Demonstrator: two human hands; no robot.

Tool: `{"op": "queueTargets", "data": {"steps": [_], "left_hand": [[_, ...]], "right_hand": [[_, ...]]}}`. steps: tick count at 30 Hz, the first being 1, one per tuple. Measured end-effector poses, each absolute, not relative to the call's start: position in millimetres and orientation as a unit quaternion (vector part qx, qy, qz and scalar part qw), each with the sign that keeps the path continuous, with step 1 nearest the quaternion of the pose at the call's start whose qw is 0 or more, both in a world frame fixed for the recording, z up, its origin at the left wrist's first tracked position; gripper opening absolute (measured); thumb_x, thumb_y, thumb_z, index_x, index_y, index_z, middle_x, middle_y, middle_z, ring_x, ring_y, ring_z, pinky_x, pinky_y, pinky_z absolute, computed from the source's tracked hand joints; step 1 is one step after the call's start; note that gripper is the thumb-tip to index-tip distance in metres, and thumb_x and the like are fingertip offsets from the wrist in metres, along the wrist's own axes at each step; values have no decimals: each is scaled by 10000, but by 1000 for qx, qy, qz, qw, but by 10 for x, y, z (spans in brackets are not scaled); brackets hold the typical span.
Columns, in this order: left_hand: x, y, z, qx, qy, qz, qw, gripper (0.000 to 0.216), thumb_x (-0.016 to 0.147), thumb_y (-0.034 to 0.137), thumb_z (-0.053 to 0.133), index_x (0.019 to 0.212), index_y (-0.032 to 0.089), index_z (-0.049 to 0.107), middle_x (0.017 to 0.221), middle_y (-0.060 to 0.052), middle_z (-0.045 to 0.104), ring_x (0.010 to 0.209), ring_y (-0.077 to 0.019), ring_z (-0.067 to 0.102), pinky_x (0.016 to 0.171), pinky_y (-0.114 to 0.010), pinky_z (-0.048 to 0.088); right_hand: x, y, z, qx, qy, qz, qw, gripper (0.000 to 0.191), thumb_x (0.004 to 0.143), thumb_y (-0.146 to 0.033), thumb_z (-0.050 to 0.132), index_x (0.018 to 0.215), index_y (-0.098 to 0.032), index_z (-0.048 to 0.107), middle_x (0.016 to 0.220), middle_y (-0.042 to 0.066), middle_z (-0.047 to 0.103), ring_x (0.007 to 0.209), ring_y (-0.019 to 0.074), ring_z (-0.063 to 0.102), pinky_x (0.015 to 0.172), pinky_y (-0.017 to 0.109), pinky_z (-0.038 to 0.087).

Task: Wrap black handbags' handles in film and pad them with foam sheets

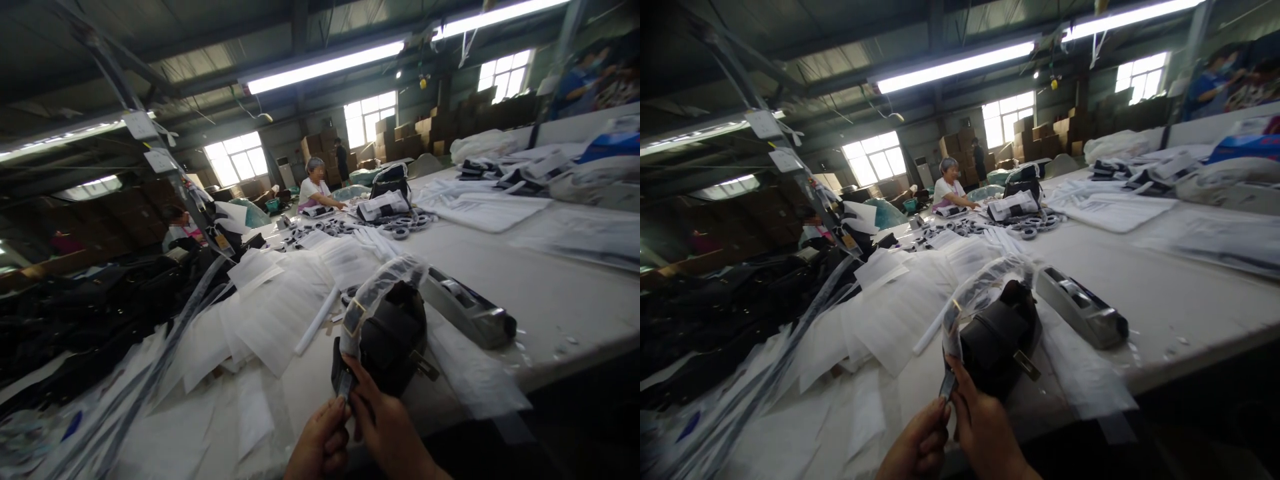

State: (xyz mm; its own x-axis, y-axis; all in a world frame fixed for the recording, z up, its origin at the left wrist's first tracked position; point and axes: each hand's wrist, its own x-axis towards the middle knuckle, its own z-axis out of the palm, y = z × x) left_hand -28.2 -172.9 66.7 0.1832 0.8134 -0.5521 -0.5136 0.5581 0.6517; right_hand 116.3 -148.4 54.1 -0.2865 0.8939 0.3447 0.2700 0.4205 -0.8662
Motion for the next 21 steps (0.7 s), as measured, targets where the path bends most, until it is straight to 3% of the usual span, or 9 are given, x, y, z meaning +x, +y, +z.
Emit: {"op": "queueTargets", "data": {"steps": [4,13,17,21], "left_hand": [[-285,-1746,677,174,462,419,762,620,441,597,909,725,163,570,376,145,308,336,15,130,330,-121,99],[-279,-1728,545,198,482,425,740,661,394,642,896,699,173,543,377,153,282,330,14,112,326,-139,48],[-320,-1748,563,199,490,439,727,672,396,663,884,695,172,536,391,154,275,320,13,128,322,-146,60],[-328,-1764,593,202,492,461,710,628,490,632,875,763,157,567,449,144,327,341,19,149,338,-131,92]], "right_hand": [[1115,-1469,564,-410,-717,350,441,547,958,-212,365,1503,-171,372,698,42,718,467,166,611,553,235,524],[1071,-1423,624,-433,-777,260,377,644,904,-146,409,1537,-127,291,743,100,752,543,190,669,590,230,551],[1272,-1522,590,-413,-785,247,389,572,954,-201,388,1523,-177,345,899,125,765,689,202,729,618,216,560],[1493,-1686,488,-414,-738,319,426,516,986,-290,428,1496,-226,388,892,67,762,732,177,731,698,221,567]]}}
